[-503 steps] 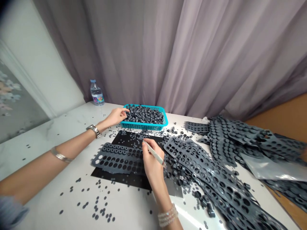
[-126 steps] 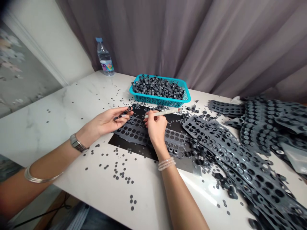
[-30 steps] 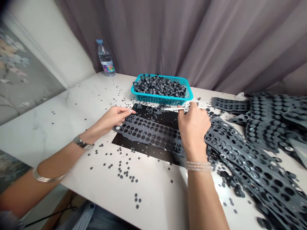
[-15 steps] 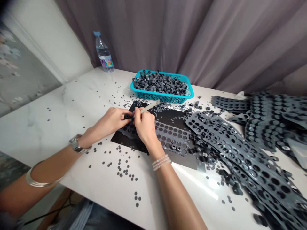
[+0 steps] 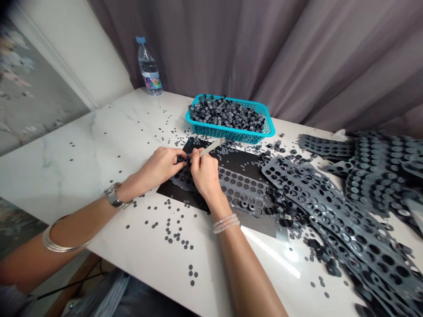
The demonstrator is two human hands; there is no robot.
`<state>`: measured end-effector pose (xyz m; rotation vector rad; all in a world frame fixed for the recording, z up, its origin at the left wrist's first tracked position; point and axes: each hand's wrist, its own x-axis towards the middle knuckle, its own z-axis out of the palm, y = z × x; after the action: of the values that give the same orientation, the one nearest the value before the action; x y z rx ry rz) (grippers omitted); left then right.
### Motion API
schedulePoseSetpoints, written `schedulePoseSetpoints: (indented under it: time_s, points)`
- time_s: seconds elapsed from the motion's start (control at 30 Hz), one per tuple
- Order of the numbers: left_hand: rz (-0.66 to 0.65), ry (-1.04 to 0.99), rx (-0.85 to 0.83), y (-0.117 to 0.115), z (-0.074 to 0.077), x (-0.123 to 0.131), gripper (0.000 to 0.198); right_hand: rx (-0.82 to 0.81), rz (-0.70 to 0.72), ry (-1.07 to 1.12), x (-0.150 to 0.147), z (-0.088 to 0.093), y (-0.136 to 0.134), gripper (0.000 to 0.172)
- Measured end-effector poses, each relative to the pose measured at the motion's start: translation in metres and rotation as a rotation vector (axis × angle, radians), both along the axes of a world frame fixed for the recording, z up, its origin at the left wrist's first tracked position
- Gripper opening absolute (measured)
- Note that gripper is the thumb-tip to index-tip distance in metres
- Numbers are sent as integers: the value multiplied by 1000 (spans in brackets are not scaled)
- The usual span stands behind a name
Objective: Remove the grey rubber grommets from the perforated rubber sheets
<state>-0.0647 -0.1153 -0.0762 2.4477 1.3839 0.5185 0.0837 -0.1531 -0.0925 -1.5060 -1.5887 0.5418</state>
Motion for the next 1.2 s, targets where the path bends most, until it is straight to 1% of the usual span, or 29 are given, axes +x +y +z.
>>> schedulePoseSetpoints:
  time_s: [0.1,0.17,0.23,0.27,0.33,0.4,0.43,0.5,0.53,0.6,0.67,0.73,0.83,0.97,1.03,1.07,1.13,1.2]
  points:
    - [-23,-34,-9,-3,0,2,17,4,-5,-68,-3,2,0,37]
    - [-14,-112,-22,-4,5,3,16,8,-20,-101,-4,3,1,37]
    - [72,-284,-60,-2,14,-1,11,8,-33,-96,-5,3,1,36]
    - [136,-421,-105,0,18,-4,7,3,-34,-78,-4,3,2,36]
    - [229,-765,-277,7,26,-12,6,-11,-29,-14,-3,2,2,36]
    - [243,-1077,-565,15,30,-19,9,-36,-17,81,-1,0,3,37]
    - [240,-1183,-735,18,30,-22,14,-46,-17,138,-1,-1,3,38]
    - [256,-1296,-1037,23,28,-24,21,-57,-31,275,1,-2,3,41]
    - [271,-1325,-1142,24,27,-24,21,-63,-45,351,2,-2,3,43]
    - [277,-1376,-1248,24,24,-21,14,-77,-82,498,3,-2,3,43]
    - [262,-1423,-1292,22,23,-17,9,-92,-111,616,4,0,4,43]
    - [258,-1463,-1329,20,23,-14,8,-99,-111,685,6,1,5,41]
    - [255,-1494,-1351,17,27,-14,9,-112,-68,695,8,-1,7,37]
    - [281,-1534,-1342,15,32,-14,16,-118,-65,563,9,-4,9,35]
    - [299,-1536,-1311,15,31,-14,12,-106,-77,452,9,-5,9,34]
    - [286,-1514,-1294,15,30,-13,7,-97,-81,395,8,-5,9,33]
    - [221,-1410,-1228,15,26,-10,5,-75,-85,296,8,-5,10,32]
    - [158,-1212,-1049,14,21,-6,7,-54,-88,220,7,-6,11,32]
